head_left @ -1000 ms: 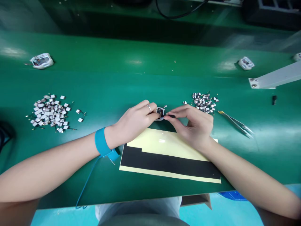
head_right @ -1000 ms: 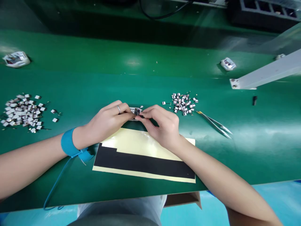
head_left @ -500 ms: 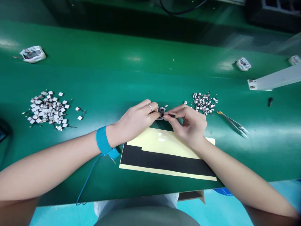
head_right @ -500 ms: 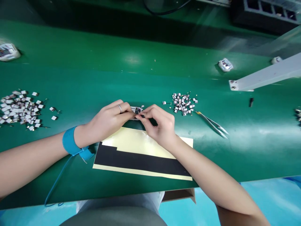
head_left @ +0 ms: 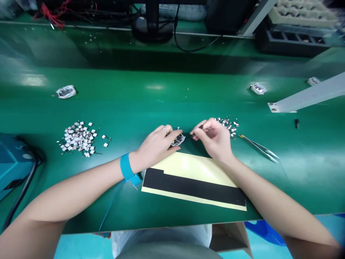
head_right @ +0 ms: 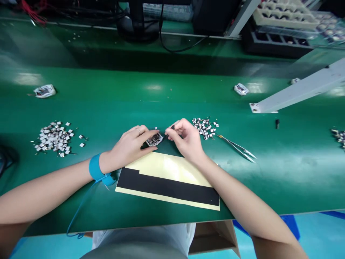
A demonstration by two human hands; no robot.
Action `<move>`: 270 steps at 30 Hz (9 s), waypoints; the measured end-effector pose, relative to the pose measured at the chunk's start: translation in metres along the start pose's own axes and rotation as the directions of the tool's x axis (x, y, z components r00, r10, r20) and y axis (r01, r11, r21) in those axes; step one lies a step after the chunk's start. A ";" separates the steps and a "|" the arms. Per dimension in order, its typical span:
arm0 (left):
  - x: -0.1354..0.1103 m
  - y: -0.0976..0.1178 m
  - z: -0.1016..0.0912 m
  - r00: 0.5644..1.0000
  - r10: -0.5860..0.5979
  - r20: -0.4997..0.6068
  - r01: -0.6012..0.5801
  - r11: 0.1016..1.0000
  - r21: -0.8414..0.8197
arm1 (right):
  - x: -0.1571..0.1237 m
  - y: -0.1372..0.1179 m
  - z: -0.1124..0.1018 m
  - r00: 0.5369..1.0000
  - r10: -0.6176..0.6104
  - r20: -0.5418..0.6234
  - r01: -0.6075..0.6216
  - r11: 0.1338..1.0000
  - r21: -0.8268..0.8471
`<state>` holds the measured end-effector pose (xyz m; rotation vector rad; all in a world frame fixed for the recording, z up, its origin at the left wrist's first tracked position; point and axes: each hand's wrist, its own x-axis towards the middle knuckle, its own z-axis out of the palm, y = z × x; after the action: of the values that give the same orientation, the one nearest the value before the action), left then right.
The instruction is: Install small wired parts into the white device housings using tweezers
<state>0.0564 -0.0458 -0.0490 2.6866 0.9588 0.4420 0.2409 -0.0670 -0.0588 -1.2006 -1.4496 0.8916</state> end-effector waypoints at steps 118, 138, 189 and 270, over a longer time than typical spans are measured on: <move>0.010 -0.057 -0.029 0.878 -0.444 -0.178 0.377 0.871 -0.314 | 0.103 0.013 -0.145 0.978 -0.103 0.183 0.207 0.329 -0.921; 0.089 0.027 0.036 0.981 0.182 0.062 -0.188 0.977 0.097 | 0.160 0.038 -0.185 0.735 0.213 0.644 0.643 0.082 -0.761; 0.026 0.012 0.009 0.959 0.284 -0.018 -0.283 0.957 0.060 | -0.019 0.008 -0.029 0.932 -0.057 0.359 0.250 0.816 -0.521; 0.025 0.012 0.021 0.946 0.322 -0.041 -0.311 0.935 0.172 | -0.028 -0.006 -0.042 0.972 -0.214 0.095 0.234 0.901 -0.367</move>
<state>0.0893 -0.0412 -0.0597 3.0078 0.5979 0.5428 0.2806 -0.0986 -0.0505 -1.2580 -1.8176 0.5011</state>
